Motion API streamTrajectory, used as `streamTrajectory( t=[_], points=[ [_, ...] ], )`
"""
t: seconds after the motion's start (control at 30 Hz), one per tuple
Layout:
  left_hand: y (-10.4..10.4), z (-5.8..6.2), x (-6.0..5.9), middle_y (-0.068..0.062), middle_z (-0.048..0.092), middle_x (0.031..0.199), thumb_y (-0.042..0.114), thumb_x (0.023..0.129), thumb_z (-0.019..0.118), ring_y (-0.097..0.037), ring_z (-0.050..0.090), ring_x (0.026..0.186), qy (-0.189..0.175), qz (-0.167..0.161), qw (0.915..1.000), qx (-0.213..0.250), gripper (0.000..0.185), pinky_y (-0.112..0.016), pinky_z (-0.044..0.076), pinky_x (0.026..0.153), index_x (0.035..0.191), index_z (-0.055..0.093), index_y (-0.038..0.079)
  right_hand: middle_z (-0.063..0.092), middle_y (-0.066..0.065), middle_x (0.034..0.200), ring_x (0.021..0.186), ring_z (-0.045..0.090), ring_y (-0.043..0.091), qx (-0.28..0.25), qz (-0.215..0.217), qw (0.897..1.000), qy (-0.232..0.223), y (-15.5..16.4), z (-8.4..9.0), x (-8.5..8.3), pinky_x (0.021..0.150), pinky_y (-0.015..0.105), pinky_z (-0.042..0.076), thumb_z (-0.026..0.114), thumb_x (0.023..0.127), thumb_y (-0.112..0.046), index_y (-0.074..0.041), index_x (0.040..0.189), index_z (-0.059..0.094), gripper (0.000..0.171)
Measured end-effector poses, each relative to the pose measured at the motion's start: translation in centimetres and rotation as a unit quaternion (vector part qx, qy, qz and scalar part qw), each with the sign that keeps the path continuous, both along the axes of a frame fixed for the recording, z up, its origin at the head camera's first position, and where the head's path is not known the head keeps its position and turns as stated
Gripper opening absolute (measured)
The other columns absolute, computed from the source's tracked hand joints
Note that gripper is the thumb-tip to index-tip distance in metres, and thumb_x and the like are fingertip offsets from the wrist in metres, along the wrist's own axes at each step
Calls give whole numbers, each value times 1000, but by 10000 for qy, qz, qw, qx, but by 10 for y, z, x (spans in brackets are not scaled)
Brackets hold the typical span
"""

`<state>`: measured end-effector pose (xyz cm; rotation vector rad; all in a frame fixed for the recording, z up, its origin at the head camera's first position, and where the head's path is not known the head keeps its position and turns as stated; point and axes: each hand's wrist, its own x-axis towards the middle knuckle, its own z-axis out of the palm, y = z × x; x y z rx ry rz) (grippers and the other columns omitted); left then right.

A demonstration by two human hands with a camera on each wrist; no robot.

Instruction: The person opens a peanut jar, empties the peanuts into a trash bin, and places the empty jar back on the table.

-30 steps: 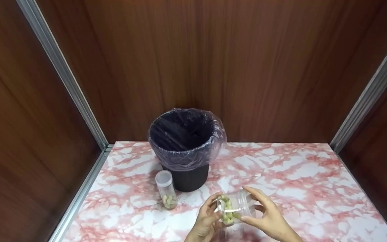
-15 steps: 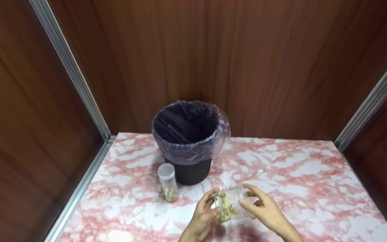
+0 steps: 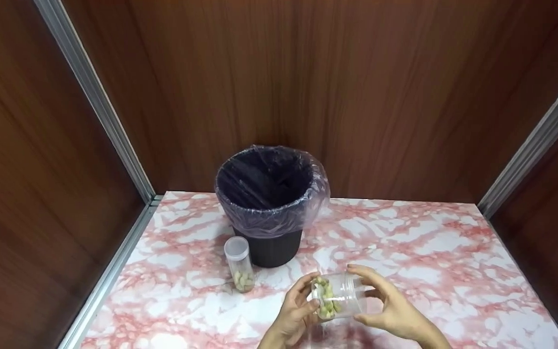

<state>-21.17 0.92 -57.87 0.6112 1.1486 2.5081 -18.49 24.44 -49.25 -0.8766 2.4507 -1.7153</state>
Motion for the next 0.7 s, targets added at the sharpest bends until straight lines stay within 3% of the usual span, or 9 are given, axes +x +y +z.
streamTrajectory(
  t=[0.07,0.13,0.23,0.3,0.37,0.43,0.57,0.63,0.7],
  points=[
    [-1,-1,0,-15,48,133,8,91,67,-26,47,121,16,-13,10000,-42,66,-35,48,97,142,30,-10,29,16,153,125,45,41,53,-111,9999,-28,-1,0,1,96,49,47,81,78,-7,-12,152,27,92],
    [-1,-2,1,-16,48,133,8,91,67,-26,47,119,38,20,10000,-79,65,-31,50,93,142,31,-9,26,15,155,123,47,43,271,-757,9960,-388,-4,2,3,93,50,49,77,85,-16,-18,153,26,86],
    [-1,-3,2,-16,47,132,8,91,66,-26,47,118,71,76,9998,-184,64,-28,51,89,142,32,-9,38,20,147,102,62,37,722,-1708,9754,-1195,-9,5,4,76,45,57,61,97,-33,-19,151,33,62],
    [-1,-4,2,-16,47,133,9,91,67,-24,47,117,97,101,9996,-238,64,-26,51,86,142,32,-9,49,23,135,82,66,30,931,-1940,9625,-1655,-10,6,3,61,40,58,49,101,-42,-12,147,39,55],
    [-2,-5,3,-16,46,132,8,92,66,-22,49,113,59,35,9998,-191,64,-24,53,82,143,32,-8,53,23,126,71,65,26,1015,-1824,9576,-1986,-10,5,2,54,39,57,47,101,-46,-5,144,41,60],
    [-2,-6,3,-16,44,132,6,92,65,-18,52,105,-2,-74,9999,-85,63,-22,54,74,144,31,-7,53,23,125,69,64,26,905,-1542,9626,-2034,-8,3,2,55,39,57,56,98,-41,-3,143,42,61],
    [-5,-7,5,-16,44,130,5,93,63,-12,55,91,-61,-277,9995,109,62,-17,53,61,145,30,-5,45,22,137,98,58,34,502,-567,9929,-923,-2,-2,5,77,41,56,77,84,-18,-6,143,42,70],
    [-8,-8,6,-16,46,129,5,93,63,-15,56,97,-24,-313,9993,199,63,-20,55,68,145,29,-6,39,23,142,112,50,42,288,-93,9992,-277,-1,-5,7,88,48,52,81,78,-9,-7,146,38,81],
    [-10,-10,8,-16,46,130,6,93,63,-19,56,102,34,-304,9992,242,63,-23,56,72,145,29,-6,30,23,149,122,40,50,215,53,9997,-75,-2,-6,9,93,56,47,81,77,-8,-8,150,31,88]
  ],
)
